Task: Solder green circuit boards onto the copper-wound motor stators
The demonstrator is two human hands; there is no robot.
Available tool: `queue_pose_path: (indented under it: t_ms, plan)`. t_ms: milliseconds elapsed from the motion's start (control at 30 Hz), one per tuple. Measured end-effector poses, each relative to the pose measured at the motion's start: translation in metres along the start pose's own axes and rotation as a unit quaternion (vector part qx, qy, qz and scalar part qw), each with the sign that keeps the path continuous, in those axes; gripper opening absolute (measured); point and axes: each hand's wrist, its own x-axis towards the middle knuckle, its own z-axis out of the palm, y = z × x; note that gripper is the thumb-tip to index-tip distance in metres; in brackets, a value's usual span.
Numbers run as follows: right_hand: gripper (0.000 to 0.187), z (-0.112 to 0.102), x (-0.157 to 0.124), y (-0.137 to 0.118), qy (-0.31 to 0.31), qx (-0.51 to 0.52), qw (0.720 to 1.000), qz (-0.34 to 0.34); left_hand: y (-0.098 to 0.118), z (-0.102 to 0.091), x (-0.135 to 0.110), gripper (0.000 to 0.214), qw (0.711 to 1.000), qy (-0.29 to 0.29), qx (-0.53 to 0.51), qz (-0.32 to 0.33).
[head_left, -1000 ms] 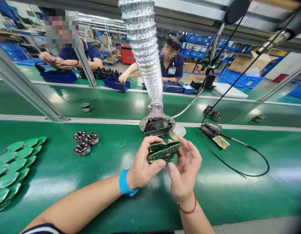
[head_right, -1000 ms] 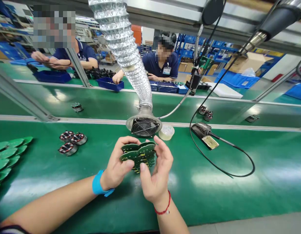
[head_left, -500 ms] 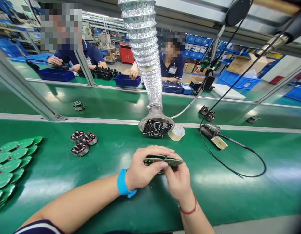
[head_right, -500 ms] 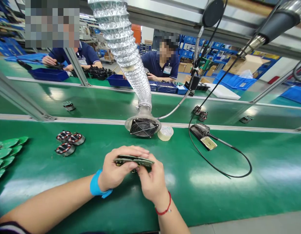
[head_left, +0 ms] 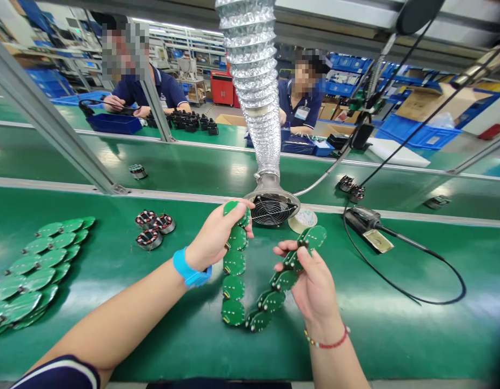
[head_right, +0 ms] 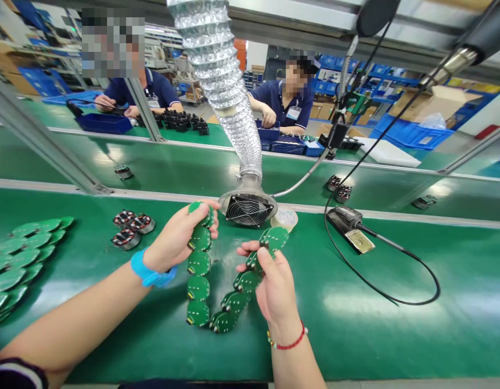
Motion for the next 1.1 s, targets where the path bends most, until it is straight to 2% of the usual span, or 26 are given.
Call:
queue_pose_path:
  t_ms: [67, 133, 200, 267, 333, 400, 467, 567, 600, 633, 667, 700, 767, 800, 867, 967, 1033, 1100]
  plan:
    - [0.036, 0.007, 0.0, 0.011, -0.067, -0.016, 0.997, 0.021, -0.004, 0.001, 0.003, 0.043, 0.999, 0.003, 0.016, -0.03]
    - [0.038, 0.018, 0.0, 0.027, -0.106, -0.042, 0.993, 0.028, -0.015, 0.007, 0.001, 0.045, 0.999, -0.001, 0.043, -0.026]
    - [0.041, 0.028, 0.002, 0.041, -0.078, -0.041, 0.996, 0.01, -0.028, 0.01, -0.006, 0.055, 0.999, -0.017, 0.044, 0.002]
    - [0.043, 0.034, 0.006, 0.048, -0.021, -0.025, 0.999, -0.005, -0.043, 0.009, -0.014, 0.065, 0.998, -0.036, 0.043, 0.032]
    - [0.045, 0.035, 0.01, 0.05, 0.037, -0.015, 0.999, -0.011, -0.059, 0.004, -0.024, 0.078, 0.995, -0.075, 0.056, 0.018]
    - [0.047, 0.033, 0.012, 0.049, 0.072, -0.041, 0.997, -0.013, -0.075, -0.001, -0.035, 0.091, 0.985, -0.156, 0.064, -0.047]
    - [0.048, 0.027, 0.015, 0.048, 0.077, -0.09, 0.993, -0.017, -0.088, -0.005, -0.044, 0.082, 0.963, -0.226, 0.043, -0.139]
    - [0.059, 0.012, 0.022, 0.038, 0.138, -0.139, 0.977, -0.078, -0.092, -0.015, -0.048, 0.054, 0.94, -0.244, 0.042, -0.234]
    - [0.062, 0.005, 0.026, 0.032, 0.176, -0.168, 0.963, -0.119, -0.089, -0.021, -0.046, 0.05, 0.934, -0.251, 0.059, -0.249]
    - [0.059, -0.001, 0.031, 0.025, 0.165, -0.215, 0.953, -0.137, -0.085, -0.028, -0.044, 0.049, 0.924, -0.269, 0.078, -0.262]
    - [0.056, -0.007, 0.035, 0.017, 0.09, -0.292, 0.944, -0.126, -0.081, -0.036, -0.042, 0.049, 0.912, -0.29, 0.094, -0.274]
    - [0.052, -0.011, 0.039, 0.01, -0.019, -0.38, 0.92, -0.095, -0.076, -0.044, -0.039, 0.049, 0.899, -0.313, 0.104, -0.287]
    - [0.036, -0.014, 0.045, 0.0, -0.142, -0.442, 0.885, -0.041, -0.07, -0.057, -0.036, 0.046, 0.879, -0.351, 0.112, -0.302]
    - [0.032, -0.013, 0.046, -0.002, -0.181, -0.459, 0.87, -0.021, -0.07, -0.061, -0.036, 0.046, 0.875, -0.364, 0.11, -0.3]
    - [0.037, -0.006, 0.045, -0.002, -0.214, -0.482, 0.85, -0.003, -0.076, -0.063, -0.039, 0.053, 0.878, -0.375, 0.088, -0.285]
    - [0.048, -0.001, 0.04, -0.001, -0.231, -0.533, 0.814, 0.001, -0.094, -0.059, -0.042, 0.077, 0.877, -0.387, 0.01, -0.284]
    - [0.055, -0.008, 0.04, -0.002, -0.251, -0.584, 0.772, 0.011, -0.105, -0.058, -0.039, 0.088, 0.866, -0.415, -0.003, -0.278]
    - [0.059, -0.02, 0.043, 0.0, -0.294, -0.574, 0.763, 0.039, -0.111, -0.062, -0.035, 0.085, 0.85, -0.455, 0.017, -0.266]
